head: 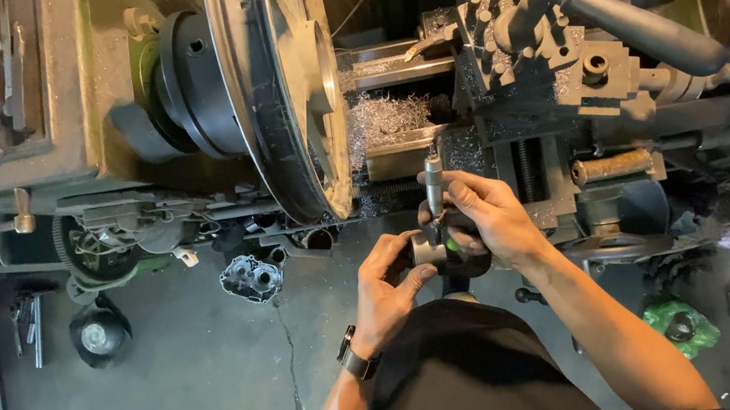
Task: Use a micrometer to measure internal dimensions and a lathe to machine a motorcycle wheel hub.
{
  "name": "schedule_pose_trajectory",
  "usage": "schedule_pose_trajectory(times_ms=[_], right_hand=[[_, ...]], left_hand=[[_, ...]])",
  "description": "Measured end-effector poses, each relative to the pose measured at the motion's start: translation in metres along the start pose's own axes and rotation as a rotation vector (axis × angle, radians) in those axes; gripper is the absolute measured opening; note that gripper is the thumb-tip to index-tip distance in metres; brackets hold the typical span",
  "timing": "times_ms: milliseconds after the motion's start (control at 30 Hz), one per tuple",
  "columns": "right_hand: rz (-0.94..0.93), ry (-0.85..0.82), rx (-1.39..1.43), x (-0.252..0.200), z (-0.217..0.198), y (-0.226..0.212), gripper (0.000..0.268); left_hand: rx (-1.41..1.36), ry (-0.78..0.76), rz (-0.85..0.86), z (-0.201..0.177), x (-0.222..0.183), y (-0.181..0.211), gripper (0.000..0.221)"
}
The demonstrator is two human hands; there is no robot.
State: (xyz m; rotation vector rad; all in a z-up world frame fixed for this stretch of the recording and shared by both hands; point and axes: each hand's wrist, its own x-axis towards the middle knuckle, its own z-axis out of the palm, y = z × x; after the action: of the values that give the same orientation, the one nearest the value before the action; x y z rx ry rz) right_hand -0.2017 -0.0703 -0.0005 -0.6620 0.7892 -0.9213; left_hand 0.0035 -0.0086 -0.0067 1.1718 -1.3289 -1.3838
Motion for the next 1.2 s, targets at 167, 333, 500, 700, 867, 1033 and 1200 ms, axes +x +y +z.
schedule_pose_trajectory(times_ms=[167, 333, 500, 700, 867, 1033, 1200], right_hand=[[-0.001, -0.011, -0.007, -0.002, 0.003, -0.003, 0.045], [0.018, -0.001, -0.039, -0.002, 0.006, -0.008, 0.046], [0.005, -0.022, 0.009, -0.002, 0.004, -0.005, 0.046], [0.000, -0.025, 0.001, -0.003, 0.003, -0.002, 0.047], [0.033, 0.031, -0.062, -0.008, 0.010, -0.011, 0.046], [0.100, 0.115, -0.181, 0.000, 0.039, -0.024, 0.045], [-0.056, 0.104, -0.150, 0.002, 0.068, -0.034, 0.047]], left_hand=[[0.079, 0.002, 0.039, 0.000, -0.002, 0.005, 0.048], [0.059, -0.003, -0.003, 0.001, -0.001, 0.010, 0.048], [0.077, 0.000, 0.063, 0.001, -0.003, 0.006, 0.048], [0.026, -0.011, 0.032, 0.002, -0.005, 0.009, 0.050], [0.099, 0.023, 0.128, 0.003, -0.009, 0.006, 0.052], [0.270, 0.118, 0.336, -0.026, -0.017, 0.030, 0.057], [0.400, 0.252, 0.694, -0.115, -0.015, 0.111, 0.058]])
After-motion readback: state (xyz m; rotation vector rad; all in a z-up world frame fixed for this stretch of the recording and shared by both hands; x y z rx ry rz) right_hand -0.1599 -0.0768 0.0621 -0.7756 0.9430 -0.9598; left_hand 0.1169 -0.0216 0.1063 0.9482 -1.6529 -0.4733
